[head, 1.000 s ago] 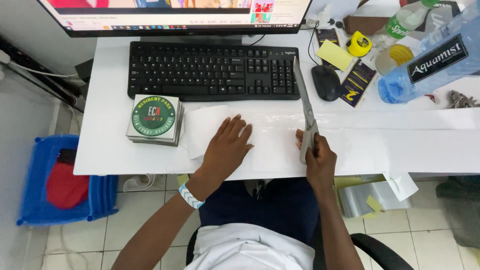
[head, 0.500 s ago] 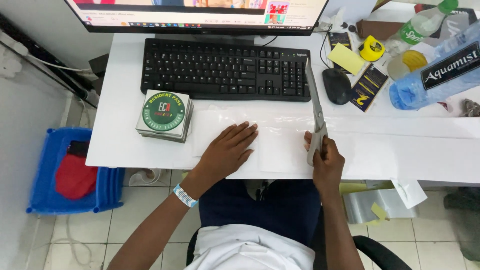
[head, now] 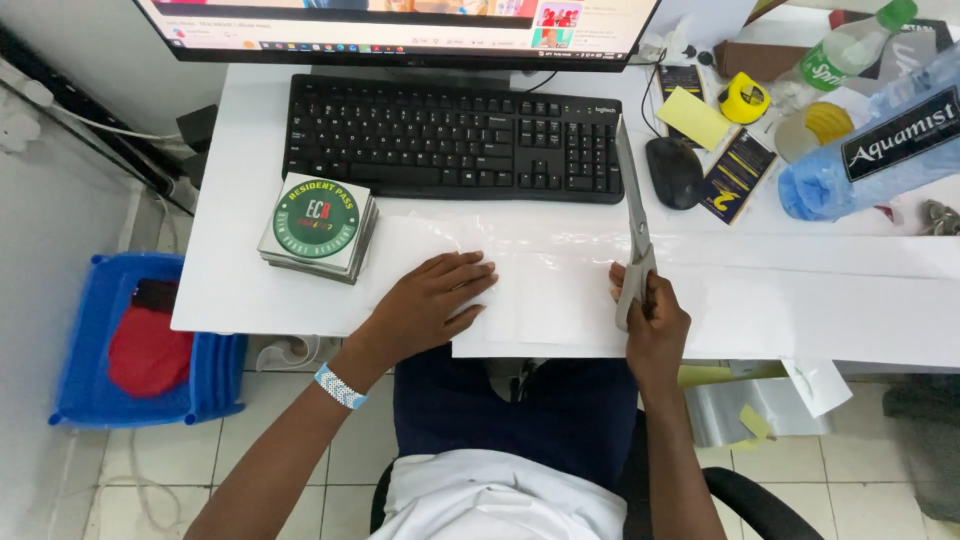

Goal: A person uses scissors to cut a long strip of white sticker material into smaller rectangular pieces on an office desk.

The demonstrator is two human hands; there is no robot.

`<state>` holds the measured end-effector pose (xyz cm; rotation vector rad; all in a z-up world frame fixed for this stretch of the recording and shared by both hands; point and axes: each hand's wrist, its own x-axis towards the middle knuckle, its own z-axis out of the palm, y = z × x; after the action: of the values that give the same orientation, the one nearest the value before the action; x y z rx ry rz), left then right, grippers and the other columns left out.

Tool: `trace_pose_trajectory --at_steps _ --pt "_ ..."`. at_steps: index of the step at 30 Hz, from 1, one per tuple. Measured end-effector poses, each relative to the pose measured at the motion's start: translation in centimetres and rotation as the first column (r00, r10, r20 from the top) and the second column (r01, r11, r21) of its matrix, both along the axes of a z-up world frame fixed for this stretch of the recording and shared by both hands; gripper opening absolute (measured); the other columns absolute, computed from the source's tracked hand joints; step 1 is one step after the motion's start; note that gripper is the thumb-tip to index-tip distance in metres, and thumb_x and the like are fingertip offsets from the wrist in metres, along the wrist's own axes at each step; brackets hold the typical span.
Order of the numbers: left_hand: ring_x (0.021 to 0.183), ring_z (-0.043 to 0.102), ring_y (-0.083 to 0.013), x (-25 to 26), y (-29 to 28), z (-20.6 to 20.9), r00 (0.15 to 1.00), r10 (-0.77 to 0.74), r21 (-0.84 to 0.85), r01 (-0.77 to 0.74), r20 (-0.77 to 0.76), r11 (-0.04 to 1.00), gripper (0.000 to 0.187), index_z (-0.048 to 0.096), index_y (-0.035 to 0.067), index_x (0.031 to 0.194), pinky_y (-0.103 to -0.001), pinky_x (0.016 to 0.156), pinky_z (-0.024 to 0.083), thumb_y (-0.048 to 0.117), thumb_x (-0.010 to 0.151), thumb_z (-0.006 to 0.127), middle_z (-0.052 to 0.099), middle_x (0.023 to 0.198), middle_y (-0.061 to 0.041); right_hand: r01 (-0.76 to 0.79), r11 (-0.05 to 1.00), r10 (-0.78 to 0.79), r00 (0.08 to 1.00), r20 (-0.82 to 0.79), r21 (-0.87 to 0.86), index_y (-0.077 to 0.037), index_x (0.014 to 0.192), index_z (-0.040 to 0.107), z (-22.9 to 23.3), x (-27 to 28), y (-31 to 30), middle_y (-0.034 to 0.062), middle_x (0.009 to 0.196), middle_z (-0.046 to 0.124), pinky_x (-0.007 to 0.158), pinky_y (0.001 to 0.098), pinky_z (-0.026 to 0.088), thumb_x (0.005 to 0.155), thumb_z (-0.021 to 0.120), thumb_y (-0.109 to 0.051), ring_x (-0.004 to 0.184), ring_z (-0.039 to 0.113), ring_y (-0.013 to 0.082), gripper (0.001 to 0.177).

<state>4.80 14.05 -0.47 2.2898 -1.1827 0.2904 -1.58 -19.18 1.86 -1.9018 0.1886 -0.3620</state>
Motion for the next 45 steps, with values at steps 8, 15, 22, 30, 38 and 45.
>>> trace_pose_trajectory --at_steps 8,15,22,30,38,45 --pt "0.142 0.070 -0.0323 0.5 1.5 -0.8 0.999 -0.029 -0.077 0.030 0.025 0.997 0.038 0.081 0.008 0.138 -0.050 0.126 0.051 0.024 0.104 0.084 0.080 0.136 -0.010 -0.021 0.999 0.022 1.000 0.023 -0.031 0.013 0.131 0.067 1.1 -0.2 0.4 0.0319 0.135 0.078 0.108 0.0529 0.065 0.109 0.062 0.007 0.129 0.075 0.0432 0.023" --pt "0.141 0.070 -0.0322 0.7 2.9 -0.2 0.999 -0.048 -0.054 0.047 -0.023 0.997 0.037 0.083 0.010 0.136 -0.051 0.127 0.050 0.024 0.102 0.084 0.080 0.131 -0.009 -0.013 1.000 0.013 1.000 0.015 -0.006 0.012 0.134 0.067 1.5 -0.2 0.7 0.0301 0.137 0.078 0.109 0.0512 0.065 0.108 0.058 0.014 0.129 0.076 0.0405 0.027" --pt "0.138 0.072 -0.0311 0.8 3.7 0.9 0.996 -0.049 -0.049 0.046 -0.076 0.998 0.036 0.084 0.011 0.134 -0.050 0.128 0.050 0.023 0.100 0.085 0.083 0.128 -0.009 -0.004 1.000 0.004 1.000 0.000 -0.014 0.013 0.134 0.067 1.5 -0.2 0.6 0.0317 0.136 0.078 0.109 0.0519 0.065 0.108 0.059 0.014 0.129 0.076 0.0430 0.027" --pt "0.131 0.075 -0.0292 0.9 3.2 0.1 0.997 -0.015 0.058 0.011 0.076 0.998 0.029 0.085 0.011 0.125 -0.047 0.119 0.058 0.029 0.102 0.084 0.081 0.120 -0.008 0.012 1.000 -0.012 1.000 -0.008 -0.021 0.011 0.132 0.069 0.7 -0.2 0.4 0.0301 0.134 0.079 0.108 0.0509 0.065 0.110 0.066 0.007 0.129 0.076 0.0406 0.023" --pt "0.162 0.045 -0.0444 2.0 -8.4 1.8 0.965 0.119 0.284 -0.049 -0.232 0.957 0.099 0.036 0.002 0.177 -0.054 0.133 0.042 0.056 0.105 0.077 0.052 0.167 -0.028 0.023 1.000 -0.023 1.000 -0.017 -0.002 0.009 0.132 0.069 -0.3 -0.3 -0.2 0.0280 0.135 0.080 0.109 0.0478 0.065 0.109 0.073 0.001 0.129 0.076 0.0383 0.025" --pt "0.137 0.064 -0.0338 4.2 -10.5 1.1 0.949 0.128 0.392 -0.005 -0.288 0.920 0.089 0.048 0.004 0.169 -0.040 0.117 0.056 0.036 0.097 0.090 0.063 0.143 -0.019 0.020 1.000 -0.021 1.000 -0.012 -0.019 0.012 0.130 0.068 0.7 0.2 0.2 0.0305 0.135 0.079 0.108 0.0492 0.065 0.108 0.065 0.009 0.130 0.075 0.0404 0.023"
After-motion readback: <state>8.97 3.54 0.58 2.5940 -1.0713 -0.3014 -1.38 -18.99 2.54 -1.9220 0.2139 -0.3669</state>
